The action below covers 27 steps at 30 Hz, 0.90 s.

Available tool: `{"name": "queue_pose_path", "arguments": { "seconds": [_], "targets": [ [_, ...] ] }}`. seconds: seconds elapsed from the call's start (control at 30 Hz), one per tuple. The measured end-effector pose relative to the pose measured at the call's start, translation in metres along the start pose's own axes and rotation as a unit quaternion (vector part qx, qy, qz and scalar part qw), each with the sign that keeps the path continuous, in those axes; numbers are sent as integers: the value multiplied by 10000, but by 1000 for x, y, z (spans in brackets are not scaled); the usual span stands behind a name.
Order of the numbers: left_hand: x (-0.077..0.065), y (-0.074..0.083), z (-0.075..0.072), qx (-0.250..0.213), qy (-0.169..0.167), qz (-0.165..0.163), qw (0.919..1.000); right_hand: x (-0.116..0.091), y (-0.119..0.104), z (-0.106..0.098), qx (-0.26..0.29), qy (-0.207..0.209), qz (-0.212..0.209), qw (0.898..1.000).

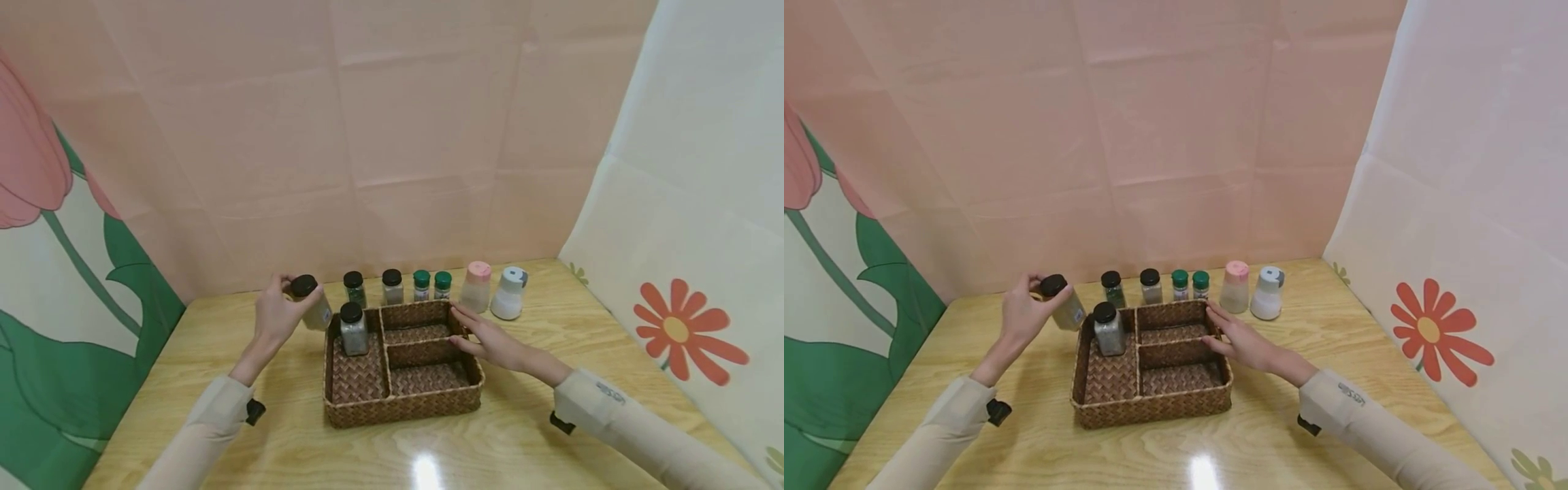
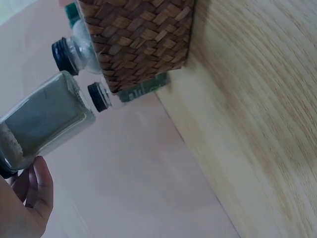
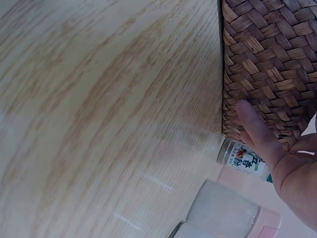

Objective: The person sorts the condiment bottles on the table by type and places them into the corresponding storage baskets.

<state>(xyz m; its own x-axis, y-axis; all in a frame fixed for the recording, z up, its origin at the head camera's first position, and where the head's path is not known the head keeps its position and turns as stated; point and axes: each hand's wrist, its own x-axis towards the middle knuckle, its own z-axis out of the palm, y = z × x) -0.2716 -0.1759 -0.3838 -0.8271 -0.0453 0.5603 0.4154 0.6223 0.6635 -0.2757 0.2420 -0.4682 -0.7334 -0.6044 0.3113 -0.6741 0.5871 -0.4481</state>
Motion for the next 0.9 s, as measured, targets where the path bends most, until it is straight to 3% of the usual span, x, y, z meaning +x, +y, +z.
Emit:
{"name": "queue_pose_path", "arguments": {
  "seconds": [0.9],
  "targets": [
    [-11, 14, 11, -280, -141, 279, 9991, 0, -3, 0, -74, 31, 4, 10000]
  ]
}}
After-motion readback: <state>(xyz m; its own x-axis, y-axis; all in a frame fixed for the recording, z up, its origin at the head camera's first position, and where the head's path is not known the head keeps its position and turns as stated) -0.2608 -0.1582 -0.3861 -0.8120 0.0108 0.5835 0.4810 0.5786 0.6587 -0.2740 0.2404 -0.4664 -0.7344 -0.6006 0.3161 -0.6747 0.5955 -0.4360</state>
